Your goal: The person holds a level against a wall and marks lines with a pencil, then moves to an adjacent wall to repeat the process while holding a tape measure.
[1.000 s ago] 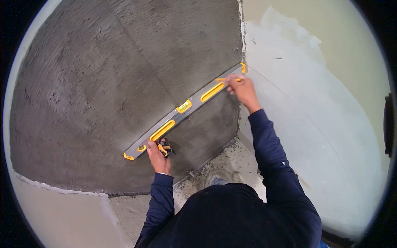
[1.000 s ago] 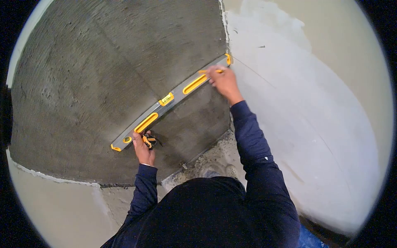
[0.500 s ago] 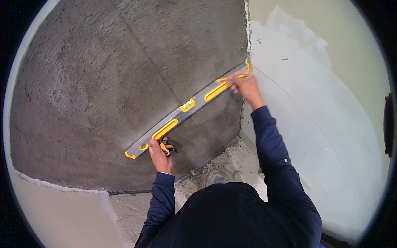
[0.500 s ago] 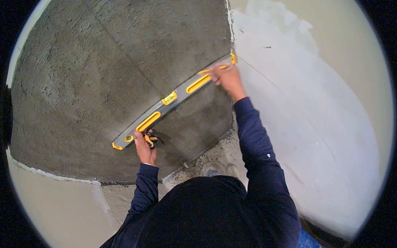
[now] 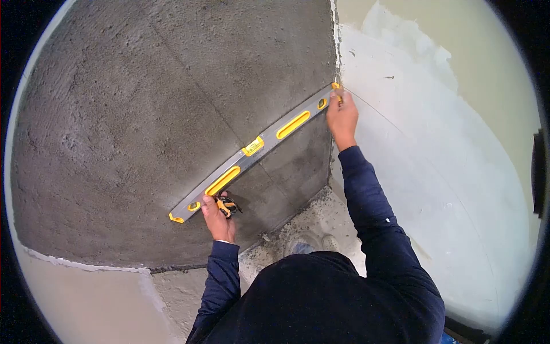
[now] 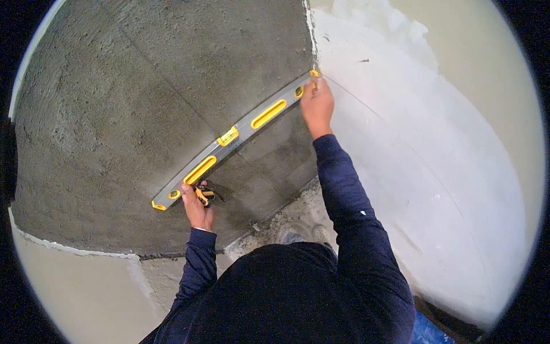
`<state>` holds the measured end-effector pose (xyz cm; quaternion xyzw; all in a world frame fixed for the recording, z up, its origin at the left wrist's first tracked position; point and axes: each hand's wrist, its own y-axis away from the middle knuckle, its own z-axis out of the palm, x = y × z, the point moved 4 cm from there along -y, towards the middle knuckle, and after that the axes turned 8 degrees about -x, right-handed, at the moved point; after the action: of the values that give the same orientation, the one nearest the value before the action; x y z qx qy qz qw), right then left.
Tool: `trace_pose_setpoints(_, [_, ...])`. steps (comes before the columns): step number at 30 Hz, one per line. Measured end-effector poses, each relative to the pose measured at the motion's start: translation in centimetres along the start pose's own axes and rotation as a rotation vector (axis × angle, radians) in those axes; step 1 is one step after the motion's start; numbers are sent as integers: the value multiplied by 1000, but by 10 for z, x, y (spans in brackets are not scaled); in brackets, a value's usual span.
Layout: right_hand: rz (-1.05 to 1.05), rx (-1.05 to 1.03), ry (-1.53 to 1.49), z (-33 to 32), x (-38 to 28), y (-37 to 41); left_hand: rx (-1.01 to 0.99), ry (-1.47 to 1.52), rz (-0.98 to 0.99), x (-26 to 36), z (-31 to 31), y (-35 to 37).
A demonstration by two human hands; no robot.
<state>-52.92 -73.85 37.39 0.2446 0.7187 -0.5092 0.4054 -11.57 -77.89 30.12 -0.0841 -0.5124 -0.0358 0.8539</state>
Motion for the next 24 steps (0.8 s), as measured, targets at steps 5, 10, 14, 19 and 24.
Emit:
trace_pose_setpoints(5, [-217, -186, 128, 23, -39, 55, 52, -2, -4, -2, -2, -1])
trace_pose_setpoints(10, [-252, -518, 32, 27, -91, 104, 23, -36, -4, 1, -1, 0])
trace_pose_setpoints(14, [-206, -683, -273, 26, -105, 107, 10, -31, 1, 2, 1, 0])
trace_pose_setpoints(19, [282, -790, -529, 36, -52, 67, 26, 25, 0, -3, -4, -2])
trace_pose_setpoints(24, [212, -436, -396, 14, -36, 38, 33, 19, -3, -2, -5, -3])
